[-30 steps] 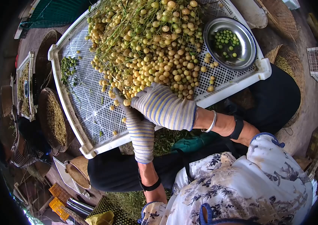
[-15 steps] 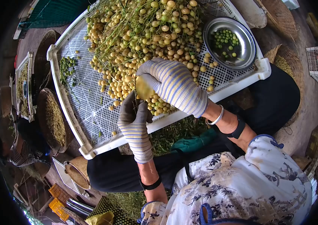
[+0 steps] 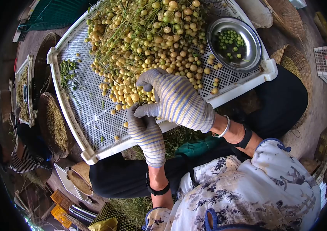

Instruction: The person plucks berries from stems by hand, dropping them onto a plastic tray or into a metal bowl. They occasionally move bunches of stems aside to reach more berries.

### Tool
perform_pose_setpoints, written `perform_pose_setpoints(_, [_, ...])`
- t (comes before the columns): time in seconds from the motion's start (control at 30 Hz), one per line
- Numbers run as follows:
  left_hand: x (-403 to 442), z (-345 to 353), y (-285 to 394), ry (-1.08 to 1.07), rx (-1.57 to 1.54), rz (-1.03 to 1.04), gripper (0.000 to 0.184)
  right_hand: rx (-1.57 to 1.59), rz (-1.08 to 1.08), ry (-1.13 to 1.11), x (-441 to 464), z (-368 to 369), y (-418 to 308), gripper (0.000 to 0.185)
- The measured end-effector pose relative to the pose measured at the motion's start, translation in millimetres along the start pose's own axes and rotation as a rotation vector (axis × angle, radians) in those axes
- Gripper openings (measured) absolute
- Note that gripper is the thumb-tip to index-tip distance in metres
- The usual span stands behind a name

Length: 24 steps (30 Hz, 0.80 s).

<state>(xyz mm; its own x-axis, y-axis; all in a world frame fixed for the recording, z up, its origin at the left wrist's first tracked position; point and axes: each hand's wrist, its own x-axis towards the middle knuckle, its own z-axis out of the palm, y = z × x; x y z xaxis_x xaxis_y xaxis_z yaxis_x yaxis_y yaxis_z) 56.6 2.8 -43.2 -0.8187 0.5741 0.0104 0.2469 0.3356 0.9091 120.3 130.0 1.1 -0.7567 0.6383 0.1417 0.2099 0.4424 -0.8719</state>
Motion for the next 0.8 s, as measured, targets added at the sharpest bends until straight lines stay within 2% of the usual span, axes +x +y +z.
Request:
perform_pose_setpoints(0.07, [2.6, 0.1, -0.5, 0.019, 0.159, 0.112, 0.027, -0.041, 0.007, -0.008, 0.8, -4.3, -9.6, 0.058])
perform_pose_setpoints(0.1, [3.4, 0.5, -0.4, 0.024, 0.191, 0.144, 0.028, -0.052, 0.057, 0.010, 0.1, -1.1, -12.1, 0.046])
perform_pose_setpoints(0.17, [3.7, -0.5, 2.7, 0.022, 0.200, 0.189, 0.024, -0.068, -0.006, 0.021, 1.6, 6.3, 1.1, 0.036])
perform_pose_setpoints(0.23, [3.0, -1.4, 10.4, -0.030, 0.042, 0.004, 0.022, -0.018, 0.011, -0.019, 3.8, 4.8, 7.1, 0.020])
perform_pose_setpoints(0.27, [1.8, -1.3, 12.2, -0.054, -0.037, -0.090, 0.021, 0.043, 0.055, -0.020, 4.3, 4.5, 8.2, 0.019])
perform_pose_setpoints(0.3, [1.3, 2.6, 7.4, -0.014, -0.350, -0.190, 0.016, 0.104, 0.101, -0.021, 4.0, 4.3, 9.8, 0.017])
perform_pose_setpoints(0.33, [2.3, -1.8, 2.0, -0.002, -0.361, -0.319, 0.012, 0.163, 0.146, -0.020, 3.8, 3.9, 11.8, 0.016])
perform_pose_setpoints(0.37, [4.8, -4.9, 8.0, 0.015, -0.440, -0.367, 0.011, 0.414, 0.311, -0.038, 3.7, 5.8, 15.3, 0.014])
perform_pose_setpoints(0.4, [7.8, -8.3, 15.5, 0.032, -0.520, -0.415, 0.011, 0.512, 0.363, 0.014, 4.3, 3.5, 16.3, 0.014])
perform_pose_setpoints(0.47, [11.8, -13.6, 15.7, 0.011, -0.491, -0.393, 0.014, 0.711, 0.467, 0.116, 5.8, -3.5, 17.7, 0.013])
perform_pose_setpoints(0.53, [13.8, -16.6, 15.0, 0.015, -0.538, -0.385, 0.014, 0.739, 0.349, 0.190, 6.0, -5.3, 35.1, 0.015])
perform_pose_setpoints(0.67, [13.0, -17.4, 27.5, -0.037, -0.551, -0.380, 0.019, 0.774, 0.402, -0.111, 11.3, -4.2, 38.5, 0.029])
perform_pose_setpoints(0.7, [10.4, -17.2, 23.9, -0.044, -0.484, -0.362, 0.021, 0.779, 0.355, -0.124, 12.7, -3.2, 34.5, 0.035])
perform_pose_setpoints(0.8, [5.2, -15.8, 20.2, -0.066, -0.412, -0.297, 0.019, 0.697, 0.425, -0.257, 18.7, -2.5, 39.4, 0.037])
